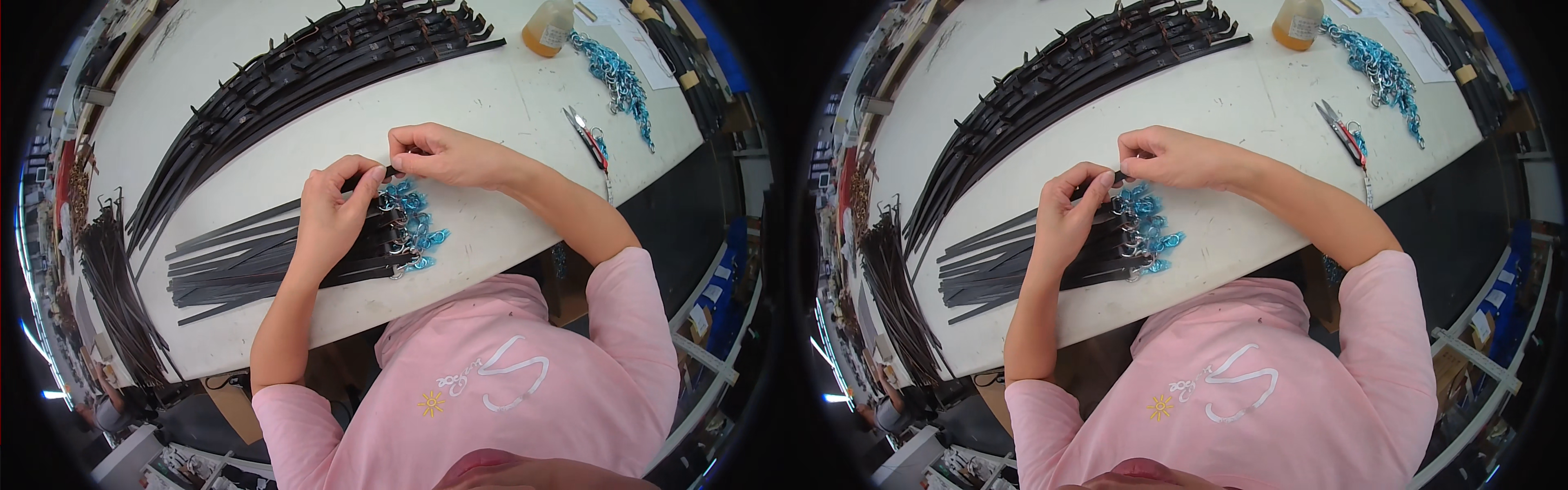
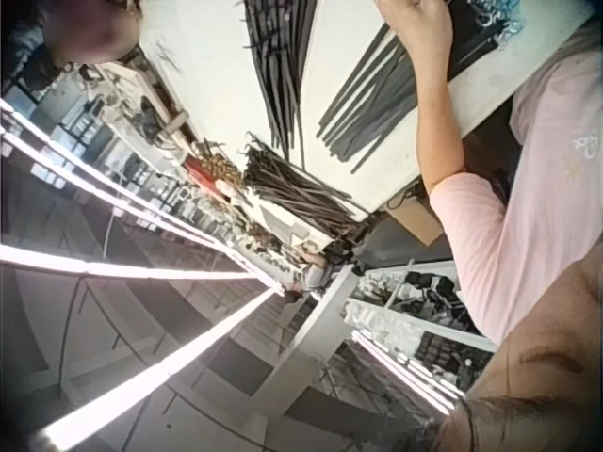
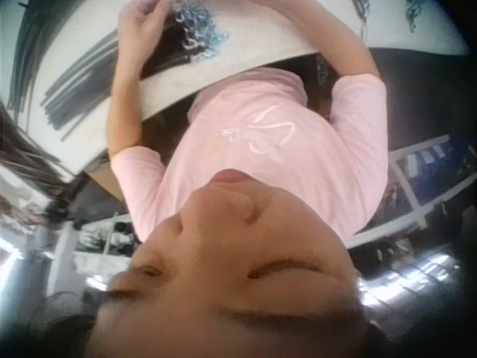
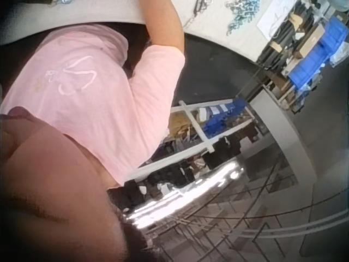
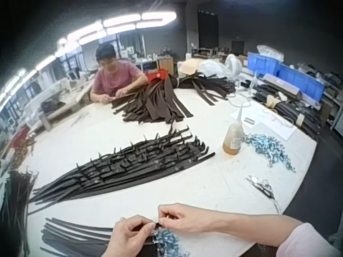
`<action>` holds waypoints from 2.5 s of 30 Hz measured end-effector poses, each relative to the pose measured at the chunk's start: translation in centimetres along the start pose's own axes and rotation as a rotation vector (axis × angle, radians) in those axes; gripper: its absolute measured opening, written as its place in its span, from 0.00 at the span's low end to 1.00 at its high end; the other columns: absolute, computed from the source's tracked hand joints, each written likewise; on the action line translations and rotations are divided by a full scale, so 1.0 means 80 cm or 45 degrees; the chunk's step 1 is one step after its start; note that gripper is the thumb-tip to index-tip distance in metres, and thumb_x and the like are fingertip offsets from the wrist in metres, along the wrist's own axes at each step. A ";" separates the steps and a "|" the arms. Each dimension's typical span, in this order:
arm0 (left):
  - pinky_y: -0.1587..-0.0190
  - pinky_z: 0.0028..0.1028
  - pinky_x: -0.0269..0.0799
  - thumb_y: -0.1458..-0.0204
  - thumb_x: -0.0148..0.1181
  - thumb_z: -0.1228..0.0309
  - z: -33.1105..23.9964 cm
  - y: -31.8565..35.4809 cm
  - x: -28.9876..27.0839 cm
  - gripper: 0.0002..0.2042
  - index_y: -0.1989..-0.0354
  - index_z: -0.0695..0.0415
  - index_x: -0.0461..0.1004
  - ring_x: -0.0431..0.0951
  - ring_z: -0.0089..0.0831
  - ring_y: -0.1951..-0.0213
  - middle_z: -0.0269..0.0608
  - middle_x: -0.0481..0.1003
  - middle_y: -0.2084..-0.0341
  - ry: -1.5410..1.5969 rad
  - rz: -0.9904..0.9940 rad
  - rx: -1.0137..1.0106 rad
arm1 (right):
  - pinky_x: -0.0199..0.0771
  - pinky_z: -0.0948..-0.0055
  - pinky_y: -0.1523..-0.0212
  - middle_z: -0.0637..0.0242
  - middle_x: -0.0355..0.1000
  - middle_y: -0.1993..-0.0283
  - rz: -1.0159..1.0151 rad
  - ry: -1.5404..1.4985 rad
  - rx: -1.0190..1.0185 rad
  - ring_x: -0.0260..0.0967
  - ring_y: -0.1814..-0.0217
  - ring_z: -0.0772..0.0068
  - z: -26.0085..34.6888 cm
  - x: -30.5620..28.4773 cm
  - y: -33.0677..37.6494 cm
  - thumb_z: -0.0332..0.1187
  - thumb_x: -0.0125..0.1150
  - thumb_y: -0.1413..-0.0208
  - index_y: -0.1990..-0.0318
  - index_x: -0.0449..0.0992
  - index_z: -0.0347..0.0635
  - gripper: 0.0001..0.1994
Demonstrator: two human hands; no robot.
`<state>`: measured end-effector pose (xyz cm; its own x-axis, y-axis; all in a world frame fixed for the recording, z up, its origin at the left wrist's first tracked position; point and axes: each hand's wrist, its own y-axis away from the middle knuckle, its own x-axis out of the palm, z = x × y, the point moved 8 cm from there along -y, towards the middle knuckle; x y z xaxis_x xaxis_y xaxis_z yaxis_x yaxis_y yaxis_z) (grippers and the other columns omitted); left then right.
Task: The person assembles keychains by attaching metal rings to the ends of black leather straps. They repeatedly pick up a strap, thread a ring through the end, and place the finished item on a growing pile on the table.
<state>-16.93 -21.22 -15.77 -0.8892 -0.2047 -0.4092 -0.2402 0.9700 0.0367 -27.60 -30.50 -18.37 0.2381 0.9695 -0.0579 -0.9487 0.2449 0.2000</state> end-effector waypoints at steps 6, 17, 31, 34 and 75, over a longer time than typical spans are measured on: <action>0.68 0.24 0.68 0.38 0.59 0.68 0.010 -0.001 -0.003 0.11 0.64 0.65 0.80 0.72 0.19 0.74 0.36 0.77 0.79 0.057 0.029 -0.051 | 0.62 0.78 0.62 0.74 0.68 0.69 0.061 -0.052 0.110 0.63 0.64 0.83 0.003 0.000 0.002 0.37 0.53 0.31 0.63 0.72 0.40 0.10; 0.67 0.34 0.61 0.38 0.60 0.65 -0.036 0.039 -0.110 0.17 0.77 0.62 0.73 0.64 0.37 0.81 0.43 0.70 0.85 -0.764 -0.540 0.201 | 0.69 0.72 0.61 0.60 0.73 0.68 -0.179 0.250 -0.222 0.69 0.66 0.70 0.047 -0.003 0.011 0.34 0.55 0.34 0.59 0.75 0.40 0.07; 0.64 0.32 0.69 0.44 0.66 0.68 0.055 0.102 -0.233 0.10 0.71 0.61 0.76 0.76 0.34 0.68 0.40 0.75 0.72 -0.724 -0.711 -0.148 | 0.69 0.76 0.69 0.69 0.74 0.74 -0.077 0.275 -0.066 0.71 0.73 0.79 0.049 0.004 0.012 0.36 0.59 0.35 0.51 0.80 0.42 0.11; 0.61 0.33 0.72 0.44 0.64 0.72 0.083 0.044 -0.289 0.06 0.62 0.60 0.77 0.79 0.37 0.63 0.43 0.77 0.66 -0.785 -0.816 -0.004 | 0.70 0.77 0.68 0.70 0.74 0.74 -0.242 0.375 -0.043 0.72 0.72 0.81 0.025 -0.015 0.005 0.33 0.58 0.36 0.54 0.81 0.40 0.10; 0.70 0.21 0.69 0.44 0.56 0.88 -0.073 0.027 -0.052 0.20 0.44 0.58 0.78 0.76 0.26 0.72 0.44 0.78 0.68 -0.816 -0.341 0.640 | 0.73 0.83 0.60 0.72 0.76 0.65 -0.843 0.291 -0.784 0.74 0.64 0.84 0.187 -0.121 0.106 0.30 0.65 0.39 0.57 0.74 0.39 0.08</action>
<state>-16.01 -19.00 -8.64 -0.3989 -0.4687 -0.7881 -0.0752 0.8733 -0.4814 -34.87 -37.69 -1.48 0.7853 0.5926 -0.1792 -0.5930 0.6368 -0.4928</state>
